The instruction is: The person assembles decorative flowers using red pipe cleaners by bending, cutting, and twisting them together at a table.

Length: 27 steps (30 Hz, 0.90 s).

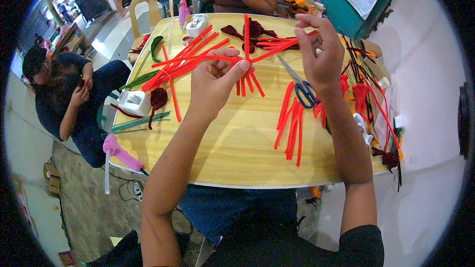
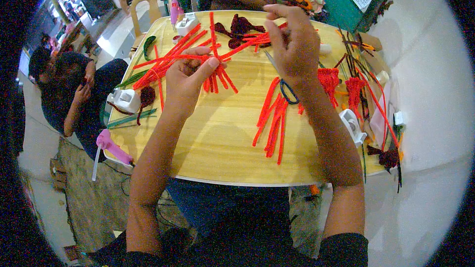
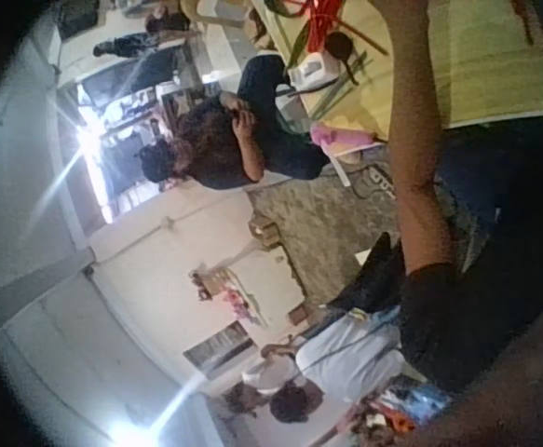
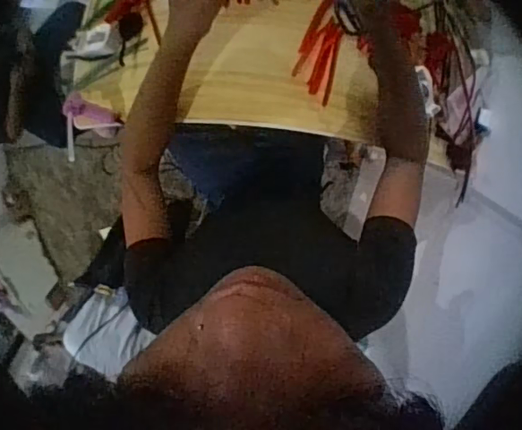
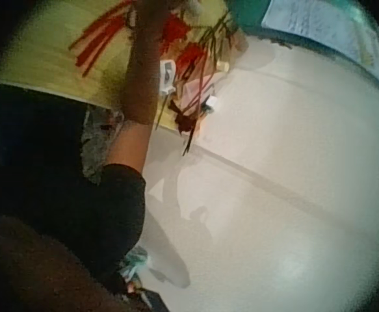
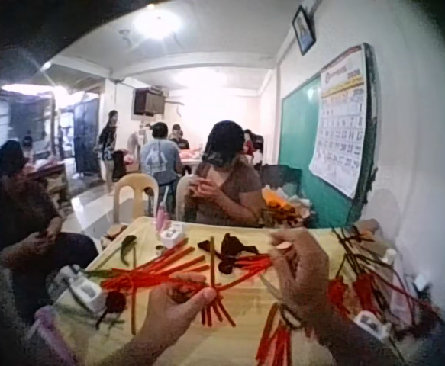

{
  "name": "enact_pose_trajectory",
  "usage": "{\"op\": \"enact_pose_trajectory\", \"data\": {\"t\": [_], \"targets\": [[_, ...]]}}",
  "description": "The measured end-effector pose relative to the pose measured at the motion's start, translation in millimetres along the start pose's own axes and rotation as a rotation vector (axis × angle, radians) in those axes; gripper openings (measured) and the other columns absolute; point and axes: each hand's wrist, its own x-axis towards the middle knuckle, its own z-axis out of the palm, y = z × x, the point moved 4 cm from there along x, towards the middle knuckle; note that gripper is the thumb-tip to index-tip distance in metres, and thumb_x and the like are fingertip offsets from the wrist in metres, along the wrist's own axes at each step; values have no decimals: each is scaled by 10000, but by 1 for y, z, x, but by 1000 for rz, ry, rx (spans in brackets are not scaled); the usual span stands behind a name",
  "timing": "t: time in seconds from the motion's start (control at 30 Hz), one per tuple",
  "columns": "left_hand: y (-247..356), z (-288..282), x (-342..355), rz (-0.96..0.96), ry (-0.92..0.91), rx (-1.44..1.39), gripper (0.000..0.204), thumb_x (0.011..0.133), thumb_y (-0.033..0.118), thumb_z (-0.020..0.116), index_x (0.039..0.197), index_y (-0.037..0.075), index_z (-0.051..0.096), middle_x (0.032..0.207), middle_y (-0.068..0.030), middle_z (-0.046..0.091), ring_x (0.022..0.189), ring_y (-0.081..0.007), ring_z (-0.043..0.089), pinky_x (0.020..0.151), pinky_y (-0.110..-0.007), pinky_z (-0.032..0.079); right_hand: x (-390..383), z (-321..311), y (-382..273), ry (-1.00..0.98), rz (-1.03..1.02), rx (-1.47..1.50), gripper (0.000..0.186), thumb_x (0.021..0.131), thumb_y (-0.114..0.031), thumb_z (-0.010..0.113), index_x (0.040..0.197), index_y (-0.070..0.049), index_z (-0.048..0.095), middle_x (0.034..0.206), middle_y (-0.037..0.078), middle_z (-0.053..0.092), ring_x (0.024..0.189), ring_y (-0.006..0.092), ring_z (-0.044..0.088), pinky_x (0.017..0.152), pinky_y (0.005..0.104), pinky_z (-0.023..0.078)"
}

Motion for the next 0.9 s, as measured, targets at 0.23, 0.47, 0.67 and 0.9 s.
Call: {"op": "enact_pose_trajectory", "data": {"t": [0.23,0.47,0.67,0.9], "targets": [[0,6,0,-57,-1,-212,302,867,89,684,1107,-34,549,892,-74,650,787,-115,645,701,-220,521,-29,27,56,-243,705,686,179,962,-138,518,1055,-34,631,837,29,644,587,72,549,535,221,453],[4,-1,0,-102,15,-188,250,883,118,666,1080,-15,590,892,-59,655,800,-116,647,724,-230,520,-47,42,67,-256,885,766,227,957,-83,506,1158,-49,607,848,16,625,661,72,547,544,211,432],[4,-1,-2,-64,-22,-239,220,894,109,643,1072,-11,593,921,-72,652,811,-127,636,716,-249,529,-42,45,37,-479,532,605,255,908,-99,597,1161,-80,626,881,17,637,648,62,547,538,188,442],[-5,-2,-1,-108,-82,-109,222,873,91,658,1049,-32,603,944,-113,671,796,-163,659,733,-262,532,-23,38,-24,-502,-134,380,277,811,-39,661,1086,-60,676,974,99,648,851,187,626,729,283,505]]}}
